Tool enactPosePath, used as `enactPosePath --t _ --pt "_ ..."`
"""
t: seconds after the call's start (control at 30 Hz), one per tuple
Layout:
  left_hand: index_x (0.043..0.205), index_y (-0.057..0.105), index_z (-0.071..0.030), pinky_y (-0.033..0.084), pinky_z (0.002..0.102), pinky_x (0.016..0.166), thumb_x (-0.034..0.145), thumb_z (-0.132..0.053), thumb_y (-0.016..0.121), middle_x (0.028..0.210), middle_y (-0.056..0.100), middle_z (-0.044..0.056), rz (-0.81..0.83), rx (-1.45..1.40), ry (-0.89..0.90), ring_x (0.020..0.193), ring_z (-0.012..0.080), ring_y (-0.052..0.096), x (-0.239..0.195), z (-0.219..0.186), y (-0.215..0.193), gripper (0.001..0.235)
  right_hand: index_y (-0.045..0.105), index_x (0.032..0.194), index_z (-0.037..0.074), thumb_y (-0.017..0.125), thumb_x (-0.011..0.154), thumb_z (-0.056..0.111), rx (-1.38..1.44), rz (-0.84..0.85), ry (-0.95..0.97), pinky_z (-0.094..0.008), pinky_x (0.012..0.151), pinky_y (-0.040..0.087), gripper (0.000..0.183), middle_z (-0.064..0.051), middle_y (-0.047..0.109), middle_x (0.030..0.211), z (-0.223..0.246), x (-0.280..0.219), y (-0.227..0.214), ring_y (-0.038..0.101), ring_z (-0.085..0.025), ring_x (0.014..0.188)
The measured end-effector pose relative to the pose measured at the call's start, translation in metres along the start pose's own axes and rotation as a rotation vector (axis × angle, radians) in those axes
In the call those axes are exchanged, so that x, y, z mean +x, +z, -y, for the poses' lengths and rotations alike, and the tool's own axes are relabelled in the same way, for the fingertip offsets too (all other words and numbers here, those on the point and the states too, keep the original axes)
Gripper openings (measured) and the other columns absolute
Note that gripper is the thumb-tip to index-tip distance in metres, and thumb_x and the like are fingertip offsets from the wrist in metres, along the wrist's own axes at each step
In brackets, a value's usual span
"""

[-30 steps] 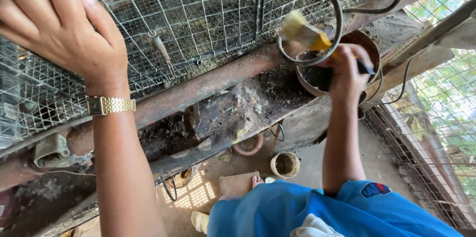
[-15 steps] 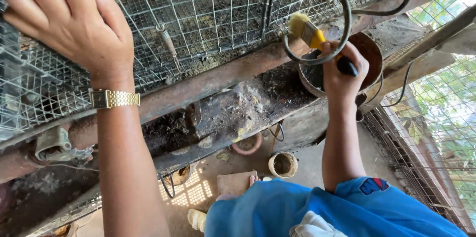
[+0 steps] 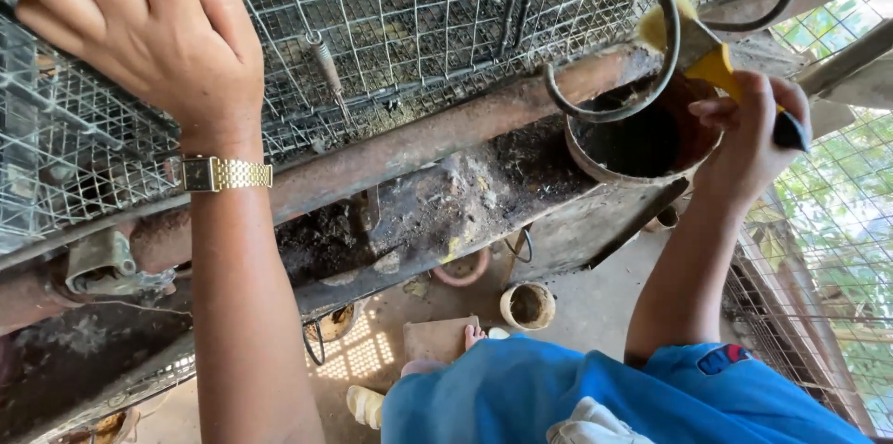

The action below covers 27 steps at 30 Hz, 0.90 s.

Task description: The person uses a brush to clean the inside of a wire cage. They repeatedly dip the brush into a bucket of liquid and scrub the cage's mesh and frame.

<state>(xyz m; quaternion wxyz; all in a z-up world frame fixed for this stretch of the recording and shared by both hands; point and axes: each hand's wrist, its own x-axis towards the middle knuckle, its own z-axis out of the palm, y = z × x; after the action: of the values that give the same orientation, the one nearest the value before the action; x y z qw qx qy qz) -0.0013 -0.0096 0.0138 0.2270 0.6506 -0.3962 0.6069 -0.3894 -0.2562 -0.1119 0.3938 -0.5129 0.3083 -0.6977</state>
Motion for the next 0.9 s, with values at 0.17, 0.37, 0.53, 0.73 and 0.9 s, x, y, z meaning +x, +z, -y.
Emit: enactPosePath --t 0.17,0.37,0.53,0.73,0.9 --pt "0.094 0.055 -0.002 0.033 0.045 0.076 0.116 -0.025 0.031 0.111 0.056 0.018 -0.027 -0.007 0.037 0.093 0.0369 0.047 0.003 0.001 -0.004 0.041 0.066 0.089 0.005 0.069 0.093 0.004 0.207 0.06 0.183 -0.017 0.049 0.055 0.005 -0.011 0.078 0.116 0.008 -0.002 0.003 0.069 -0.014 0.059" --pt "0.097 0.065 -0.002 0.035 0.046 0.079 0.115 -0.026 0.031 0.12 0.055 0.016 -0.007 -0.003 0.003 0.098 0.036 0.05 0.002 0.0 -0.003 0.045 0.062 0.113 0.009 0.068 0.103 0.009 0.546 0.442 0.257 -0.028 0.09 0.065 0.012 -0.02 0.067 0.137 -0.016 0.01 -0.004 0.074 -0.024 0.1" --pt "0.102 0.068 -0.002 0.037 0.048 0.082 0.114 -0.024 0.035 0.124 0.055 0.018 0.014 0.009 0.009 0.103 0.0386 0.05 0.0 0.004 -0.002 0.041 0.059 0.101 0.007 0.067 0.105 0.012 0.658 0.404 0.37 -0.024 0.07 0.066 0.011 -0.02 0.074 0.105 -0.037 0.023 0.015 0.075 -0.017 0.074" --pt "0.108 0.067 -0.001 0.038 0.055 0.089 0.112 -0.021 0.044 0.125 0.053 0.022 0.096 -0.035 -0.034 0.104 0.0449 0.049 -0.005 0.005 -0.002 0.031 0.052 0.093 0.01 0.074 0.1 0.016 0.374 0.207 0.326 -0.028 0.048 0.06 0.023 -0.019 0.077 0.086 -0.048 0.028 0.042 0.069 -0.02 0.055" --pt "0.108 0.07 -0.003 0.038 0.054 0.09 0.113 -0.023 0.041 0.13 0.054 0.02 0.088 -0.01 -0.027 0.107 0.0448 0.051 -0.012 0.011 0.006 0.036 0.057 0.096 -0.001 0.069 0.106 -0.003 0.101 0.223 -0.288 -0.03 0.056 0.069 0.016 -0.016 0.069 0.085 -0.051 0.047 0.031 0.077 -0.027 0.069"
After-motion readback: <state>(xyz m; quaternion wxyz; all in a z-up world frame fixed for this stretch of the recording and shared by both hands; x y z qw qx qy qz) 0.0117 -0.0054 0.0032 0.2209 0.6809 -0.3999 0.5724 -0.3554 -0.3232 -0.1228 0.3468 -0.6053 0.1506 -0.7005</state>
